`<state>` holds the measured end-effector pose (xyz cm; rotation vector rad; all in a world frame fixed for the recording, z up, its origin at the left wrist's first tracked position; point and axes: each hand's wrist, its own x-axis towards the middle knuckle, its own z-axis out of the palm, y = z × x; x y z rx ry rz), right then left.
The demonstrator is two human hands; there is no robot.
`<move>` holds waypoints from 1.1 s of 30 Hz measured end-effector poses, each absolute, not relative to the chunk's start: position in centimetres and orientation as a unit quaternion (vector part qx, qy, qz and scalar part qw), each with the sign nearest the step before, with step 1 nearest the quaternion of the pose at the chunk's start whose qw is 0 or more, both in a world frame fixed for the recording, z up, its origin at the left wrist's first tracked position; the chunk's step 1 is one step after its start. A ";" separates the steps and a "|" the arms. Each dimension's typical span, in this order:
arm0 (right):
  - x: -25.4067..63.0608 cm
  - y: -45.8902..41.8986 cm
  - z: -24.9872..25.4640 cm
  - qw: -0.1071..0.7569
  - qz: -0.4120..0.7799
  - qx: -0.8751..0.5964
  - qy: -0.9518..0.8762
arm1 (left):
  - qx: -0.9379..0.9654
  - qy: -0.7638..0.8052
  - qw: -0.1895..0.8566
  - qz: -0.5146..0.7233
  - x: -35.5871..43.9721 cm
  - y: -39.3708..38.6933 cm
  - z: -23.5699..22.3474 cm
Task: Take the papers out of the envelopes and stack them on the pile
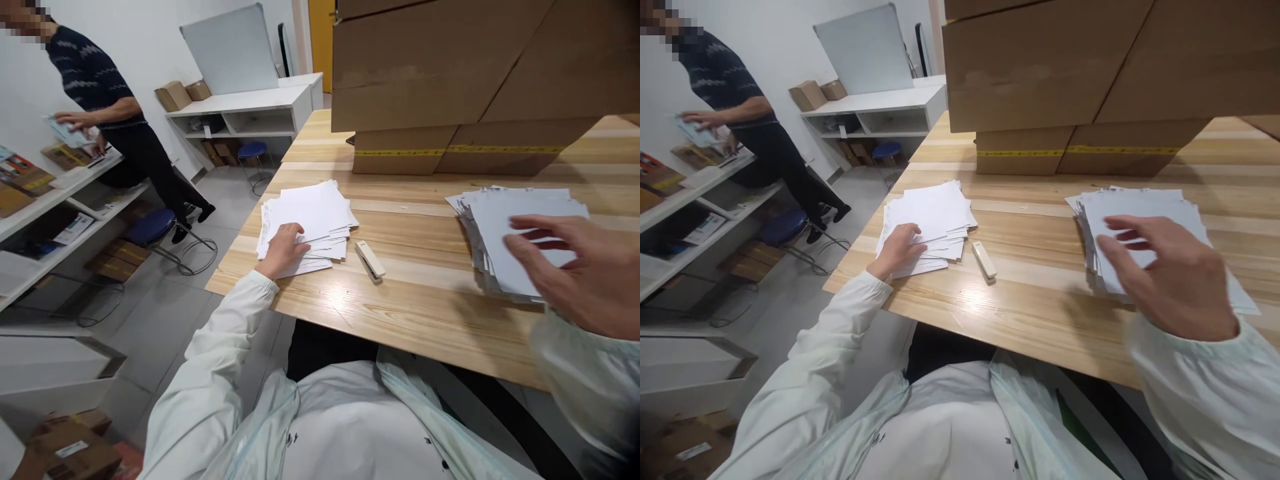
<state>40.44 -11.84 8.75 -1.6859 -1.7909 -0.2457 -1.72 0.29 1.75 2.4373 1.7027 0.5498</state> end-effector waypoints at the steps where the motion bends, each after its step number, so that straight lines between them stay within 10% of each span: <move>1: 38.8 -11.2 9.8 0.333 -0.055 -0.613 -0.714 | 0.803 0.569 0.058 0.168 -2.0 0.9 1.4; 13: 23.9 5.8 7.6 0.254 0.598 -0.500 -0.572 | 0.741 0.651 0.029 0.164 -2.1 1.8 0.8; 33: 19.2 9.0 4.4 0.265 0.634 -0.572 -0.448 | 0.690 0.647 0.091 0.311 -3.1 1.9 -0.7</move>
